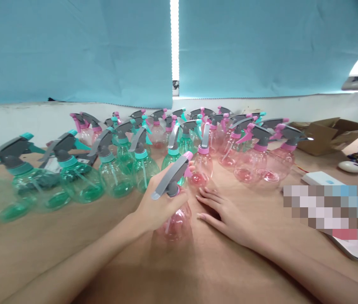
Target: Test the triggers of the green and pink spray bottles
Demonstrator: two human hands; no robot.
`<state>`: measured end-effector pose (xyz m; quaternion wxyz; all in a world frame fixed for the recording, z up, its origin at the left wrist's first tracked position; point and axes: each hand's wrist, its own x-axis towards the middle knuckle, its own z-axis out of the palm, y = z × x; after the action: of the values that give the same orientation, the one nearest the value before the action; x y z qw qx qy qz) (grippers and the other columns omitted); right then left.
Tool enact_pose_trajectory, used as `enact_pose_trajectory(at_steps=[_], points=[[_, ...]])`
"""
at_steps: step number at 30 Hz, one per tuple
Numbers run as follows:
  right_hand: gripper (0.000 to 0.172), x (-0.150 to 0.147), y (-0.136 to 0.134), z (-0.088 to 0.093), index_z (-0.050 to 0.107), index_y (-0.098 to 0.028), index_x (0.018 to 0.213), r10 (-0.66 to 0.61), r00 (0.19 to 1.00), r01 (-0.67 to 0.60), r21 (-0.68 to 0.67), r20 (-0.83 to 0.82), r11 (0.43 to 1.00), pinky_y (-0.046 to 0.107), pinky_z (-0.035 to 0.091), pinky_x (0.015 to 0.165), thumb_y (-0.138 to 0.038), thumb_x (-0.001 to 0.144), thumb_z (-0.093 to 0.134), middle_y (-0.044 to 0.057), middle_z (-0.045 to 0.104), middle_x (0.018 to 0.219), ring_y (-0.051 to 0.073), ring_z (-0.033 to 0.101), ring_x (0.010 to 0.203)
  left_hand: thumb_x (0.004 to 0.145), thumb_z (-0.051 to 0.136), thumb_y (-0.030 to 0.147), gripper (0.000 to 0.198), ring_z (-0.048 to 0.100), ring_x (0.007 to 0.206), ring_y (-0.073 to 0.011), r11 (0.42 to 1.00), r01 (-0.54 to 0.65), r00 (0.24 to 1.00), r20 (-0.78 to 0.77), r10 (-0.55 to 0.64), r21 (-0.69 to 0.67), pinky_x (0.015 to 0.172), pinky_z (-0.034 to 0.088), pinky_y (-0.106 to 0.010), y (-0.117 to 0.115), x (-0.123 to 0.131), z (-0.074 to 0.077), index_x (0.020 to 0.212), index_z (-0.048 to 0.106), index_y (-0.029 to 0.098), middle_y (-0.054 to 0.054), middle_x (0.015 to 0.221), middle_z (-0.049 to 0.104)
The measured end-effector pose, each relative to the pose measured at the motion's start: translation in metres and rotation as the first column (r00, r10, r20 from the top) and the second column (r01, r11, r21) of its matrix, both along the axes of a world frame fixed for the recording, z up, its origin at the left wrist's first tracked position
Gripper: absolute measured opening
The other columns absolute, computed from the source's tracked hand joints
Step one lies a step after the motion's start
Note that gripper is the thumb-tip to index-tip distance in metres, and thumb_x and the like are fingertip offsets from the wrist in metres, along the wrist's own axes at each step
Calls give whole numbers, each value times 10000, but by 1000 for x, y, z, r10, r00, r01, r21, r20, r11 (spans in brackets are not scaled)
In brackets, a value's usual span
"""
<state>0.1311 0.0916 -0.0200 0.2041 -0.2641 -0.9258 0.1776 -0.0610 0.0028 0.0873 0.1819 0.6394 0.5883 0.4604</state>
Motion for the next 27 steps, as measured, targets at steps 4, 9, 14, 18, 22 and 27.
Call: enact_pose_trajectory(at_steps=[4,9,14,18,22,27], points=[[568,0,0,1,546,-157,1361,5,1000,-5,-8,-20,1000,523,335,1134,-520,924,524,126,491,1441,302,419,1359,679,513,163,479,505,575,-162,1000,-17,1000,-10,17,-14,570,457,-272,-1,1,2,1135,617,270,38,658,603],[567,1,-1,1,551,-163,1359,-3,1000,3,-26,-20,1000,526,333,1134,-522,921,527,126,494,1439,307,412,1363,692,516,184,495,516,576,-163,1000,5,1000,-8,-5,-8,573,462,-281,-2,2,4,1175,597,260,21,739,639],[580,0,0,1,549,-143,1358,1,1000,-1,-15,-6,1000,520,329,1137,-527,924,517,132,487,1443,302,408,1367,715,507,149,557,476,568,-127,999,51,999,17,-51,18,573,447,-269,0,0,1,1261,538,255,-3,920,645],[572,0,0,0,550,-151,1358,5,1000,-6,-14,-21,1000,523,324,1138,-520,921,528,136,502,1431,304,413,1363,701,506,152,513,448,552,-122,999,34,999,26,-34,8,530,410,-253,-1,1,3,1198,573,262,19,821,607],[555,1,0,-1,552,-172,1358,11,999,-11,-16,-47,1000,542,325,1131,-510,919,539,137,514,1421,311,428,1352,671,517,156,449,416,511,-130,1000,-4,1000,30,4,-20,484,379,-255,-2,3,7,1096,611,270,44,650,535],[556,0,0,0,541,-189,1368,14,999,-15,-17,-51,1000,550,325,1129,-517,920,533,129,509,1428,313,429,1352,677,540,160,385,442,517,-144,1000,-7,999,31,7,9,503,417,-279,-1,3,7,1033,634,274,35,641,550]])
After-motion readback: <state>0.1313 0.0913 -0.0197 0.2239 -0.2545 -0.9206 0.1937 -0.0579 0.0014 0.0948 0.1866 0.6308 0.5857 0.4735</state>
